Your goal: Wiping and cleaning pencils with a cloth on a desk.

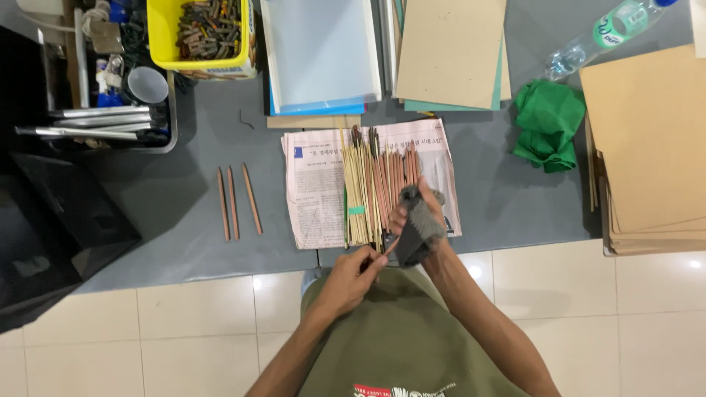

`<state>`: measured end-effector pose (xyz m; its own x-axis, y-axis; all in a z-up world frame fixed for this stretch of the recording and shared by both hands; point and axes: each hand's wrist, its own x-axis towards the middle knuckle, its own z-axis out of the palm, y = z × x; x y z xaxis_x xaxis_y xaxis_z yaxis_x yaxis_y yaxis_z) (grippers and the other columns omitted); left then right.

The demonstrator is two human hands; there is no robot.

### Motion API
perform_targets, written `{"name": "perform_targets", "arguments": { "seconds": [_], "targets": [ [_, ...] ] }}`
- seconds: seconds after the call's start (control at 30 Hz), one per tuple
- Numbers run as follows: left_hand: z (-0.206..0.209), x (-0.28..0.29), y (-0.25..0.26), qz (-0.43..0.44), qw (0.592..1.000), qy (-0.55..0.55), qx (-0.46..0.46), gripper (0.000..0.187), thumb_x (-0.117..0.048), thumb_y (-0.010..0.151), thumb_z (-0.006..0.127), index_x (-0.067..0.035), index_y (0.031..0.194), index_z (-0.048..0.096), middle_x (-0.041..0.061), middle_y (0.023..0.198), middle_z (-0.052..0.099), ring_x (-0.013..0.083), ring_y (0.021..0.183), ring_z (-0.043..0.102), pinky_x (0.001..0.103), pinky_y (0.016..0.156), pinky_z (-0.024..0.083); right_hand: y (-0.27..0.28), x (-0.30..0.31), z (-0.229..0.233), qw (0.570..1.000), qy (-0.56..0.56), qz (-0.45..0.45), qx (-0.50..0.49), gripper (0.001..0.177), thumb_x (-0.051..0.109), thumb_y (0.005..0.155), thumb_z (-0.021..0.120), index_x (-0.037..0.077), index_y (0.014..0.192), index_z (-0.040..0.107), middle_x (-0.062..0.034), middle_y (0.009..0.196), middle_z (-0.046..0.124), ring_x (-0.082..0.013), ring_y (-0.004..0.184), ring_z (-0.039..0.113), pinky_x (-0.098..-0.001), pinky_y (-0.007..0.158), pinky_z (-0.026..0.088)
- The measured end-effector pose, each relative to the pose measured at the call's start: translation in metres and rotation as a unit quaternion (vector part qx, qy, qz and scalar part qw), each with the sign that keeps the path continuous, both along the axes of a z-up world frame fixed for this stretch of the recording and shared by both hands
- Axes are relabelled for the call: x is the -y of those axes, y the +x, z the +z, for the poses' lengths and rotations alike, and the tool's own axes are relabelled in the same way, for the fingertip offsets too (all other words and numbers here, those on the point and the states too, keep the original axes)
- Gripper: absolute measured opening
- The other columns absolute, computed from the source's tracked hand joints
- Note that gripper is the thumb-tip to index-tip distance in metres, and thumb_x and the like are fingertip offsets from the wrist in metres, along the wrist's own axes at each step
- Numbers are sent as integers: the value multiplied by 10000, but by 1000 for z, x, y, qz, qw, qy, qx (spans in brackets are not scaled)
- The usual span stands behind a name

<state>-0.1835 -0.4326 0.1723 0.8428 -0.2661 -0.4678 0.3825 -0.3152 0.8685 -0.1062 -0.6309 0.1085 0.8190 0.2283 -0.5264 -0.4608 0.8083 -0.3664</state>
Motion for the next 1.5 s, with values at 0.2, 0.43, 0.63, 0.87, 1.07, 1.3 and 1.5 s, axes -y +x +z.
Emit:
{"name": "perform_targets", "arguments": {
  "seconds": [0.2,0.43,0.63,0.87,1.07,1.3,1.5],
  "targets": [
    [18,-3,2,5,997,-32,-63,303,-309,1000,630,-29,947,733,51,647,682,110,552,586,315,519,463,14,11,8,1000,-1,-3,-17,530,575,1005,645,63,872,615,-29,623,568,-160,515,571,-303,451,458],
    [24,3,11,23,998,14,63,288,-297,977,680,-13,934,714,41,642,678,94,533,586,287,514,466,13,-2,32,998,-62,-17,-16,484,557,991,650,82,900,626,-23,630,553,-149,513,550,-295,455,449],
    [23,1,15,31,993,-86,-69,315,-322,1011,643,-29,942,737,14,628,642,66,542,550,275,502,442,25,11,34,999,30,-22,32,511,532,1063,608,60,868,583,-35,675,543,-158,565,537,-305,464,417],
    [39,7,17,73,995,-69,-14,279,-291,969,687,-17,928,716,24,661,696,69,562,640,264,516,512,23,4,15,999,22,-22,16,507,548,1049,587,67,893,615,-34,634,542,-160,508,538,-305,429,425],
    [27,3,4,56,998,-20,26,298,-297,979,701,-14,885,717,54,639,682,116,546,621,313,530,502,27,-2,58,998,-21,-19,56,475,504,1054,594,47,927,622,-47,650,551,-168,530,548,-316,455,437],
    [30,-1,7,11,979,19,204,251,-292,929,745,-42,913,733,87,775,705,213,639,648,369,585,521,34,3,48,998,53,11,24,487,493,1046,576,46,858,614,-57,644,544,-170,537,515,-306,448,432],
    [25,4,3,-56,963,68,256,313,-375,918,773,-80,840,705,62,732,653,206,642,624,373,594,505,25,11,22,992,100,41,64,501,484,1128,540,70,848,587,-77,690,557,-179,526,518,-312,433,418]
  ]
}}
